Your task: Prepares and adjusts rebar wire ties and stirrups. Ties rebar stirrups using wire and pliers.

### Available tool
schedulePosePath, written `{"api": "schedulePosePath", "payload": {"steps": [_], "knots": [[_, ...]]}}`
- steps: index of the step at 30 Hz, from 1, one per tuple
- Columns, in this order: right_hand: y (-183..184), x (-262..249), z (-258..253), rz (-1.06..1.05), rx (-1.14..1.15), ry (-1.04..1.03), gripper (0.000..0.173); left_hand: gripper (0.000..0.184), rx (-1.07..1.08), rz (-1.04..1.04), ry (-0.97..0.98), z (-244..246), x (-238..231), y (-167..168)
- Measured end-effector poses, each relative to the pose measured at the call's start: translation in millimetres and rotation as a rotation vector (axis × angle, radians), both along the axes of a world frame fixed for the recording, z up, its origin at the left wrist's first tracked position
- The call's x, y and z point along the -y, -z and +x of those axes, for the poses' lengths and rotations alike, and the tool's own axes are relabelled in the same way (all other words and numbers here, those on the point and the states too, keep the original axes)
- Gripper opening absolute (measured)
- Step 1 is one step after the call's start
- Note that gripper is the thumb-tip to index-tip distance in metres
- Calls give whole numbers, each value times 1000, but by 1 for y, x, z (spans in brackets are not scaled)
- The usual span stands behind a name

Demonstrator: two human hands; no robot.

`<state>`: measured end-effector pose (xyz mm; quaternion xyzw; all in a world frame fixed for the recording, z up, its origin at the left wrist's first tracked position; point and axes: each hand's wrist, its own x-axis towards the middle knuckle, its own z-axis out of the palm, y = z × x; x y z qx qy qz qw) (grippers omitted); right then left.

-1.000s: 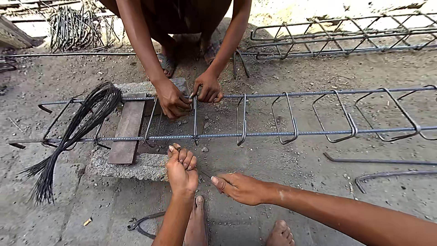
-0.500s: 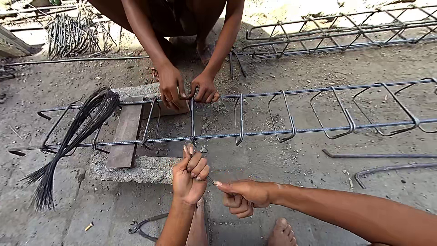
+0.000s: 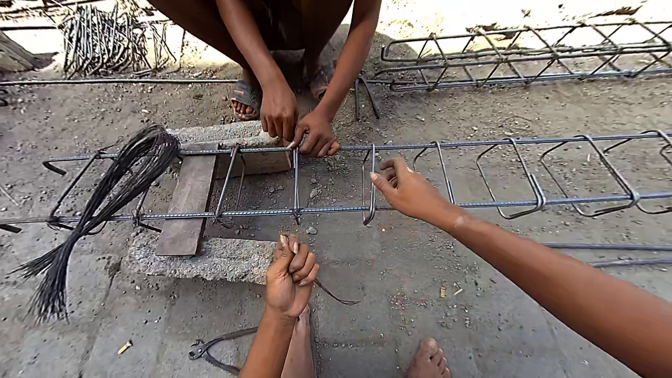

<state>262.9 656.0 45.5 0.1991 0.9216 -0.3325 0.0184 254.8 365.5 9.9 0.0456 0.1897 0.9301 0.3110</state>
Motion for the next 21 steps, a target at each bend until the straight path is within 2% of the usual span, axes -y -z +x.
{"api": "schedulePosePath", "payload": {"steps": [4, 8, 14, 21], "knots": [[27, -21, -42, -57, 179, 105, 67, 32, -15, -58, 59, 3, -8, 3], [49, -11, -66, -101, 185, 155, 56, 31, -41, -107, 78, 6, -6, 5], [53, -4, -67, -25, 153, 138, 48, 31, -32, -164, 66, 7, -1, 6], [55, -2, -66, -50, 141, 110, 46, 32, -23, -211, 100, 8, -3, 7]]}}
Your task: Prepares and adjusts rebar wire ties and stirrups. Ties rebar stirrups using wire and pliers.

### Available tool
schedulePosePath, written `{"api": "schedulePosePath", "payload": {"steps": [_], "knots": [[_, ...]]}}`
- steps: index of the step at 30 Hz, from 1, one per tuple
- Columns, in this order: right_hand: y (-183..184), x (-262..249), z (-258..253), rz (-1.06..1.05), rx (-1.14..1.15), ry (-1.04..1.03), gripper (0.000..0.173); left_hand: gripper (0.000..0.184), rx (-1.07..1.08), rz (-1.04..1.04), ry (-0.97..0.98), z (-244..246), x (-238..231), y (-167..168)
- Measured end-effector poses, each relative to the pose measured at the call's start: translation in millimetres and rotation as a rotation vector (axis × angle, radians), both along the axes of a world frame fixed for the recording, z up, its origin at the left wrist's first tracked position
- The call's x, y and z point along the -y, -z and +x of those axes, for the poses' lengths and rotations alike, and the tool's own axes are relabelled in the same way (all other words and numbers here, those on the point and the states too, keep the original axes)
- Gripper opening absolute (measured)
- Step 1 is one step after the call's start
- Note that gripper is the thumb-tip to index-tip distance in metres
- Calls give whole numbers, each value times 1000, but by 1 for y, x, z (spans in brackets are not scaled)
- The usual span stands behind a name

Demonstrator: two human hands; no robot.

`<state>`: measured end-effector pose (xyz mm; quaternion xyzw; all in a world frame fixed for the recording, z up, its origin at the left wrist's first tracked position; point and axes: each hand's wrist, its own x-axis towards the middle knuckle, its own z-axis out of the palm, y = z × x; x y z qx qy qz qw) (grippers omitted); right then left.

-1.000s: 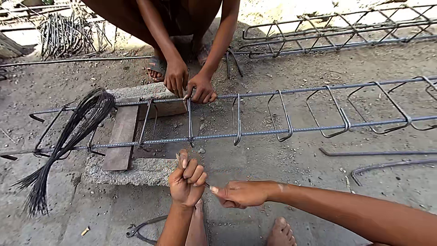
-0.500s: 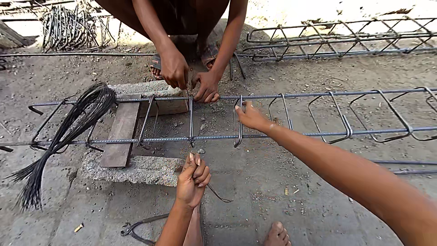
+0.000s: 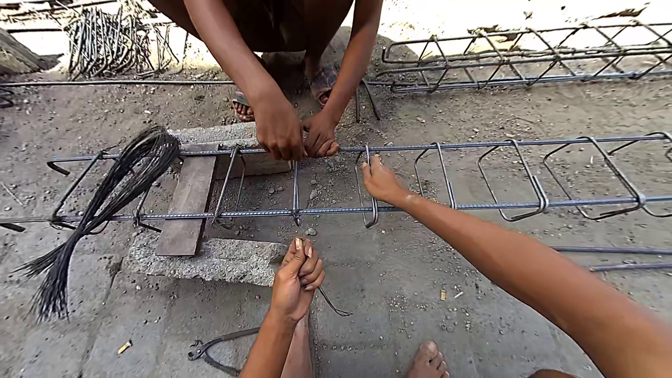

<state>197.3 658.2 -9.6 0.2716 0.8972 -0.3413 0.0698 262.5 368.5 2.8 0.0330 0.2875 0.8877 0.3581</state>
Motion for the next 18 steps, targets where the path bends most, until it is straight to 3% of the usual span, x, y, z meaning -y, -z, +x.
{"api": "schedulePosePath", "payload": {"steps": [18], "knots": [[4, -1, -3, -32, -52, 29, 47, 35, 13, -50, 26, -2, -2, 3]]}}
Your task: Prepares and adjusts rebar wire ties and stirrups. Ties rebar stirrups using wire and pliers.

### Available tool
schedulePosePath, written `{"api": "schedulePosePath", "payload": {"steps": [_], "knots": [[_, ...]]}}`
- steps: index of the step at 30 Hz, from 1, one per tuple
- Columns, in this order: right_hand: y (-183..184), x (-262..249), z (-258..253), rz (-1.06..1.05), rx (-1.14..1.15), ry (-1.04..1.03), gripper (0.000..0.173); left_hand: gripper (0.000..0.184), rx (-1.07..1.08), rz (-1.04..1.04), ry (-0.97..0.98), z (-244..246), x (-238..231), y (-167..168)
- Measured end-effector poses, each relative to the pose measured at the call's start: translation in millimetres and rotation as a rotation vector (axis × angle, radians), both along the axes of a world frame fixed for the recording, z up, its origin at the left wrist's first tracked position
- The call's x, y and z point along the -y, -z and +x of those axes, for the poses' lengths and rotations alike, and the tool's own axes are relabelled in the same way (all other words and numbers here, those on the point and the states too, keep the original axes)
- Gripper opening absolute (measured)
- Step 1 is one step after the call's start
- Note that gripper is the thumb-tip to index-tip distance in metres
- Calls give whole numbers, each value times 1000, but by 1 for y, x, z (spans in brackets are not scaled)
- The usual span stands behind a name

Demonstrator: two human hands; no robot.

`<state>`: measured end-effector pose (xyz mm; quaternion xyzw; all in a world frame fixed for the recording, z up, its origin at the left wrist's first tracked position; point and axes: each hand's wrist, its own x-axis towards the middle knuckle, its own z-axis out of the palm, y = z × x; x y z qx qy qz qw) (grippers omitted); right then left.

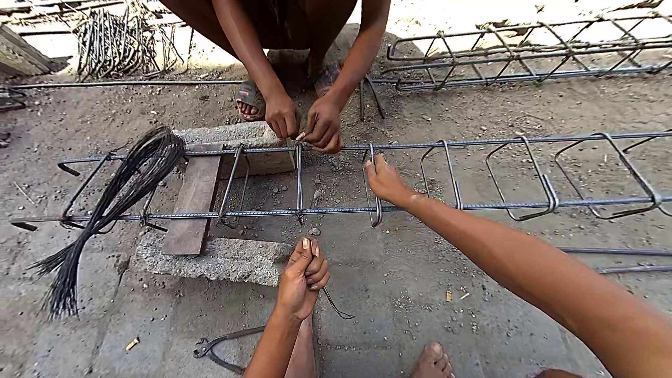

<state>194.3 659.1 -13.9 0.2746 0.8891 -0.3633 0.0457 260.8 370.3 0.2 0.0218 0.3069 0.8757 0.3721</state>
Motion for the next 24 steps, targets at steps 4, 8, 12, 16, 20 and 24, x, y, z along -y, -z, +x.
{"api": "schedulePosePath", "payload": {"steps": [4, 8, 12, 16, 20, 24], "knots": [[1, 3, -1, -48, -15, 33, 48, 35, 5, -2, 4, -1, -1, -1], [4, 5, -2, -66, -29, 26, 47, 36, 11, -6, 4, 0, 0, 1], [7, 5, -2, -81, -47, 31, 46, 35, 16, -10, 5, -1, 1, 1], [8, 4, -3, -86, -53, 34, 44, 36, 28, -13, 6, -1, 2, 4], [8, 7, -3, -108, -69, 42, 44, 36, 36, -19, 10, 0, 1, 5], [9, 6, -3, -108, -91, 36, 42, 36, 32, -20, 14, -1, 1, 5]]}}
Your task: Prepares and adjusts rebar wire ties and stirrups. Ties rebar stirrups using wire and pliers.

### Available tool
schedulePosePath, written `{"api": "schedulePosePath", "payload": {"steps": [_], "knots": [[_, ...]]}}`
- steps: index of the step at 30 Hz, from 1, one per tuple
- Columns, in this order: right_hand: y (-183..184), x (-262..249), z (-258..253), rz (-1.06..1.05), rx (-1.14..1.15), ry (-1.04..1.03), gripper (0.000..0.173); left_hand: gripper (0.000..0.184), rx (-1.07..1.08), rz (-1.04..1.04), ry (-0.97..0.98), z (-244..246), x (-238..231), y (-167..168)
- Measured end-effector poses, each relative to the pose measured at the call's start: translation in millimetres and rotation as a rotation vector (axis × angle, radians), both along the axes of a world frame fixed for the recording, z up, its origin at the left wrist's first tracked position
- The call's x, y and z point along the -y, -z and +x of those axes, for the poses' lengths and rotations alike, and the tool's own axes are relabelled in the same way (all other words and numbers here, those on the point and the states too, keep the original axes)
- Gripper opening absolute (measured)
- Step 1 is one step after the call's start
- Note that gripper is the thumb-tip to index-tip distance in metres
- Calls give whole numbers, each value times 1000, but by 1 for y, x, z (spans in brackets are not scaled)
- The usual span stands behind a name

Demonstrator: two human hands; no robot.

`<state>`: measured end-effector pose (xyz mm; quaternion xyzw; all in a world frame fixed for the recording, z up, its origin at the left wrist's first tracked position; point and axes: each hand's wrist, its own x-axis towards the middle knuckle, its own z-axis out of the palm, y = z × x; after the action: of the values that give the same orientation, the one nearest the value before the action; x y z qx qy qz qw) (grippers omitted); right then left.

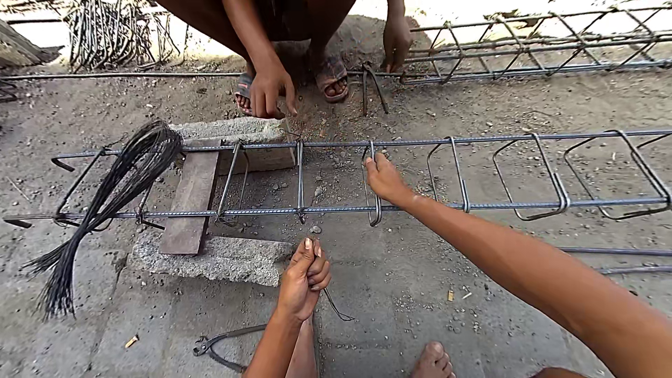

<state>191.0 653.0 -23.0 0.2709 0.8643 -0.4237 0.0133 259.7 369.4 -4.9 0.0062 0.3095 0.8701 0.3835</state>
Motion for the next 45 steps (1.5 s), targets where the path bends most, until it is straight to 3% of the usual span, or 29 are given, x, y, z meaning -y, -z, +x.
{"api": "schedulePosePath", "payload": {"steps": [6, 8, 12, 14, 18, 20, 23, 26, 30, 36, 39, 41, 43, 45], "knots": [[2, -4, 2, -92, 24, 25, 53, 35, 8, -21, -5, 0, 1, 1], [-11, -7, 8, -30, 20, 55, 59, 35, 4, -45, -32, 0, 1, 1], [-54, 0, 49, 374, -364, -93, 60, 33, -15, -140, -204, -1, -6, -4], [-78, 31, 82, 352, -465, -261, 58, 34, 5, -140, -290, -3, -14, -9], [-61, 103, 146, -167, -102, -569, 70, 35, 34, -74, -378, 3, -39, -19], [-38, 120, 164, -323, 41, -586, 60, 35, 22, -84, -388, 7, -50, -24], [-6, 133, 183, -559, -2, -393, 46, 35, 86, -117, -371, 5, -52, -22], [-1, 128, 193, -1096, -46, -211, 42, 38, 257, 57, -234, 2, -43, -15], [9, 122, 207, -1673, -146, -335, 47, 20, 304, 523, 45, 9, -37, -2], [20, 132, 218, -2135, -70, -477, 46, 8, 195, 693, 185, 18, -39, 1], [23, 135, 220, -2176, -79, -505, 44, 9, 171, 719, 229, 16, -39, 3], [28, 133, 221, -2092, -125, -533, 40, 11, 144, 666, 240, 13, -38, 6], [33, 122, 223, -1884, -178, -540, 34, 20, -49, 399, 205, 6, -34, 10], [37, 103, 229, -1558, -157, -483, 32, 32, -370, -80, 104, -1, -28, 9]]}}
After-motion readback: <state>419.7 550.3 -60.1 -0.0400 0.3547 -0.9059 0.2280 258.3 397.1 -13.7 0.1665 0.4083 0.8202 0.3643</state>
